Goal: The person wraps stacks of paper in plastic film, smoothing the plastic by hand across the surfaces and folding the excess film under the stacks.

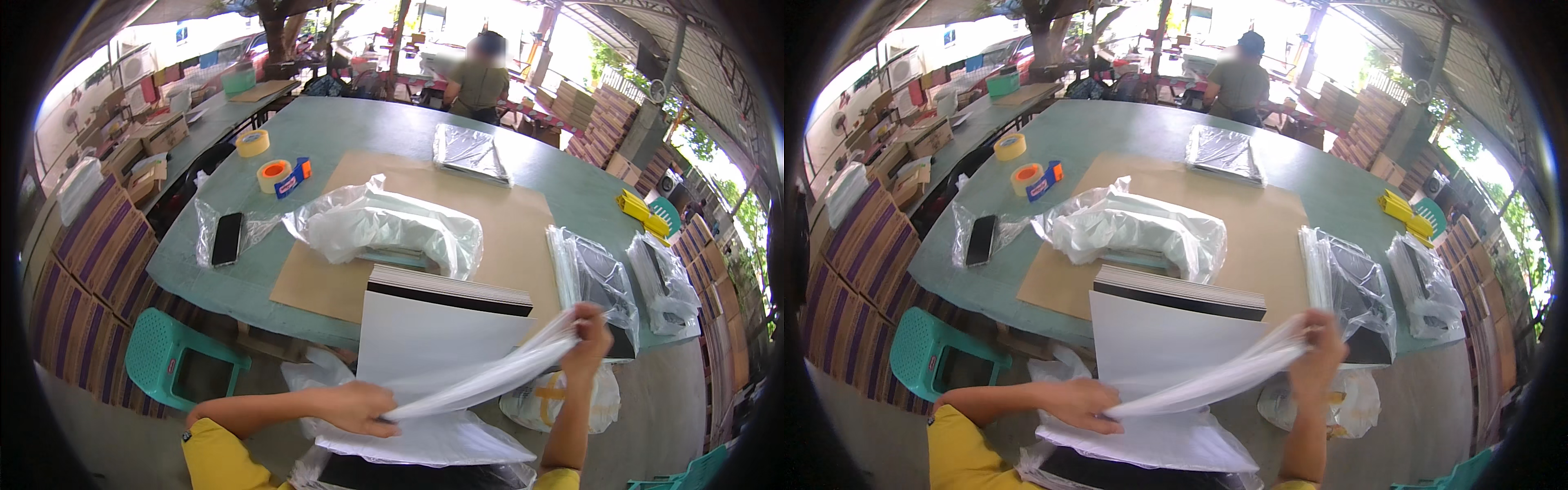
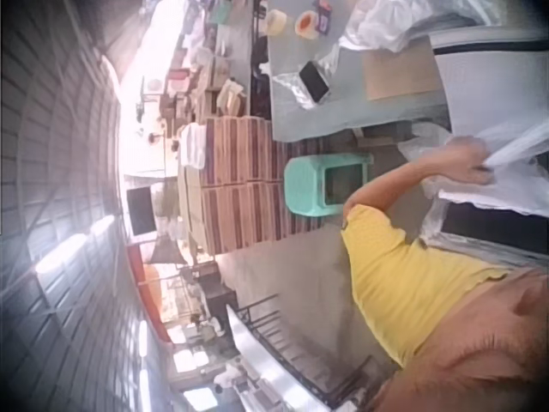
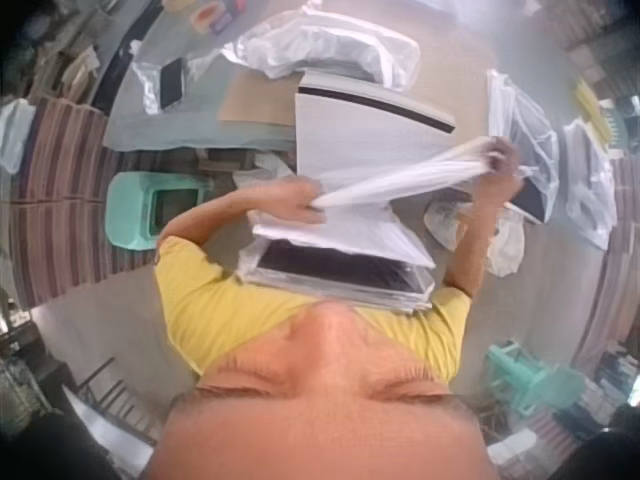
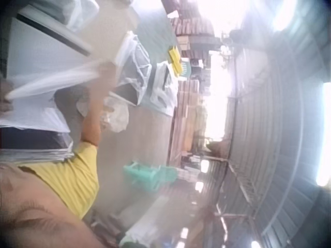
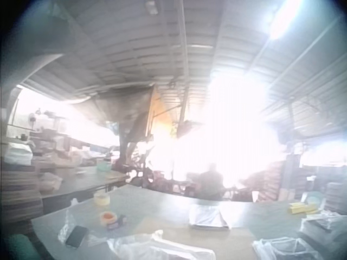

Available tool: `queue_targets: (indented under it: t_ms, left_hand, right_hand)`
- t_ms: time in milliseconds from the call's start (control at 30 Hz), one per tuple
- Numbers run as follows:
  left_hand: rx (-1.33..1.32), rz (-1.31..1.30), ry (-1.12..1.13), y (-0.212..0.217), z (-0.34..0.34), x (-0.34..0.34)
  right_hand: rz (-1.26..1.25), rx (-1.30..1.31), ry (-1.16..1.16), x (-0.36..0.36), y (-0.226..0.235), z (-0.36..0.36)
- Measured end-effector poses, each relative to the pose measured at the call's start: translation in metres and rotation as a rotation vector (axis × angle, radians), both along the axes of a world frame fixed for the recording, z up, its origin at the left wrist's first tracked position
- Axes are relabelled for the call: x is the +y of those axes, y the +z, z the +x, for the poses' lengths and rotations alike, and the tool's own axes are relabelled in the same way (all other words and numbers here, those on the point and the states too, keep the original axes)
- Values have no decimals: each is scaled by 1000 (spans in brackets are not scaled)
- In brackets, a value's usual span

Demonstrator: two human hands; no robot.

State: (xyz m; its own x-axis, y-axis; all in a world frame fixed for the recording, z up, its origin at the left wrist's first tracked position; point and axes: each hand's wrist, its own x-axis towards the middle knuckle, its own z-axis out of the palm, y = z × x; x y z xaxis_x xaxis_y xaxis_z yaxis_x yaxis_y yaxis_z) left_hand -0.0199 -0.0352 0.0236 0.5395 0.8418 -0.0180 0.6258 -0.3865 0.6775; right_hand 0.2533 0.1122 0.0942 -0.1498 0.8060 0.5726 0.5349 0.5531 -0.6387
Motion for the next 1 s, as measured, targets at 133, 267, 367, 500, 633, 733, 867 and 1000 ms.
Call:
queue_targets:
  t_ms: [133, 267, 367, 500, 633, 733, 867, 1000]
  left_hand:
    - [-176, 533, 715, 33, -52, 1]
    - [-157, 796, 1044, 23, -57, 20]
    - [-83, 766, 851, 30, -42, 28]
    - [-176, 754, 678, 30, -45, 41]
    - [-417, 566, 628, 24, -55, 42]
    - [-634, 30, 565, 33, -70, 38]
    - [-1092, -592, 298, 18, -71, 28]
    - [-1176, -820, 317, -96, -73, 11]
  right_hand:
    - [115, -155, 136, -12, 1, -4]
    - [99, -347, 191, -23, -6, -17]
    - [244, -300, 27, -7, -2, -13]
    - [168, -273, 141, 3, -21, 9]
    - [-195, 19, 244, 5, -20, 20]
    - [-584, 381, 489, 16, -28, 34]
    - [-1123, 796, 717, 14, -78, 50]
    - [-1560, 955, 632, -8, -199, 60]
